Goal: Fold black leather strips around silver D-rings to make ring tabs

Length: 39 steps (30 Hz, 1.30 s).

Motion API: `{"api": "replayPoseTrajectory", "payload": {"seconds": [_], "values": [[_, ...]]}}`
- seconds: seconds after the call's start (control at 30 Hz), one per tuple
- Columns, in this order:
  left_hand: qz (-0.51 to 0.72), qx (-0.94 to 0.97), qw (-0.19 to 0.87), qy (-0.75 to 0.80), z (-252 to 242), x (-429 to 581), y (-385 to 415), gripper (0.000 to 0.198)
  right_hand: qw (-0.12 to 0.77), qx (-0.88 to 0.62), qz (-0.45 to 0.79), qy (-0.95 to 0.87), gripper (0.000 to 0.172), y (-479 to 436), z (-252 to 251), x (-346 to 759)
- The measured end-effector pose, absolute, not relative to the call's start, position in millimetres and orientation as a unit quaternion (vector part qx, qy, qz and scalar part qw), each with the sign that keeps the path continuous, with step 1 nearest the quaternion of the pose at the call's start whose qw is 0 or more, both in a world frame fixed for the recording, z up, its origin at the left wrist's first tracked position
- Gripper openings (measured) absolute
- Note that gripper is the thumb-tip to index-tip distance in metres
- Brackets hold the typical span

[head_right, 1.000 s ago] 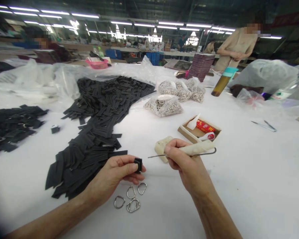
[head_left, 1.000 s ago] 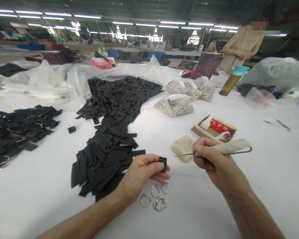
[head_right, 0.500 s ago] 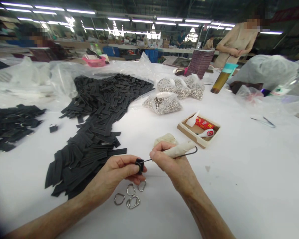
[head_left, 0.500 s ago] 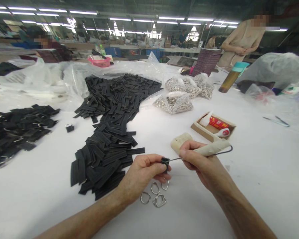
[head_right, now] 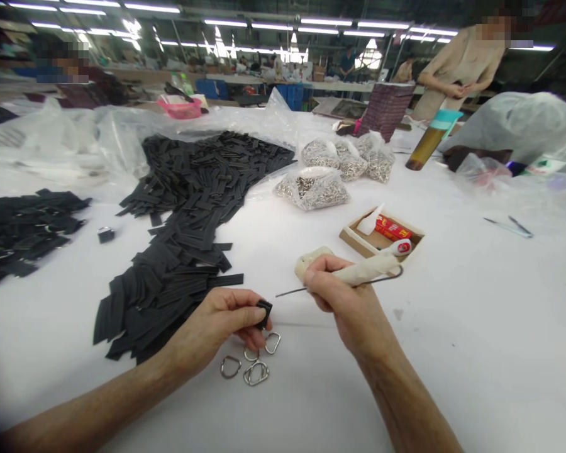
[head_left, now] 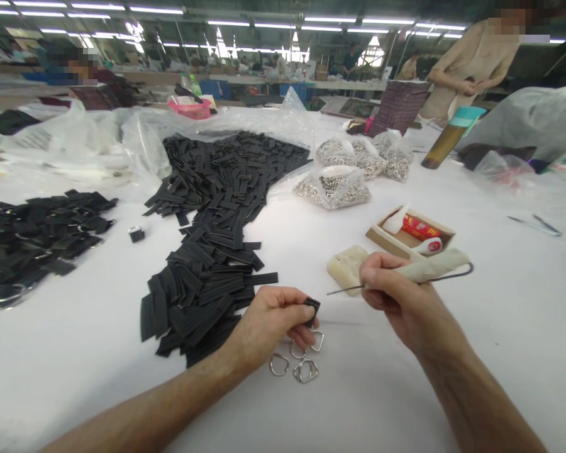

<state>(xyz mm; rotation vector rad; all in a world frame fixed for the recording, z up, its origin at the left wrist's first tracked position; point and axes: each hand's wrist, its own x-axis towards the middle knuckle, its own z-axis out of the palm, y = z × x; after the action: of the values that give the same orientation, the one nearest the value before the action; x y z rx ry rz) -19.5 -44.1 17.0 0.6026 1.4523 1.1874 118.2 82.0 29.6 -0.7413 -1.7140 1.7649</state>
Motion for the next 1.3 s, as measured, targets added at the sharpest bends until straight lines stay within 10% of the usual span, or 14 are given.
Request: {"api": "replayPoseTrajectory", "payload": {"seconds": [1.3], "values": [[0.628, 0.156, 0.576, 0.499, 11, -24, -41, 0.026, 0.304, -0.305, 0.477, -0.766, 0.004, 46, 20, 106]]}}
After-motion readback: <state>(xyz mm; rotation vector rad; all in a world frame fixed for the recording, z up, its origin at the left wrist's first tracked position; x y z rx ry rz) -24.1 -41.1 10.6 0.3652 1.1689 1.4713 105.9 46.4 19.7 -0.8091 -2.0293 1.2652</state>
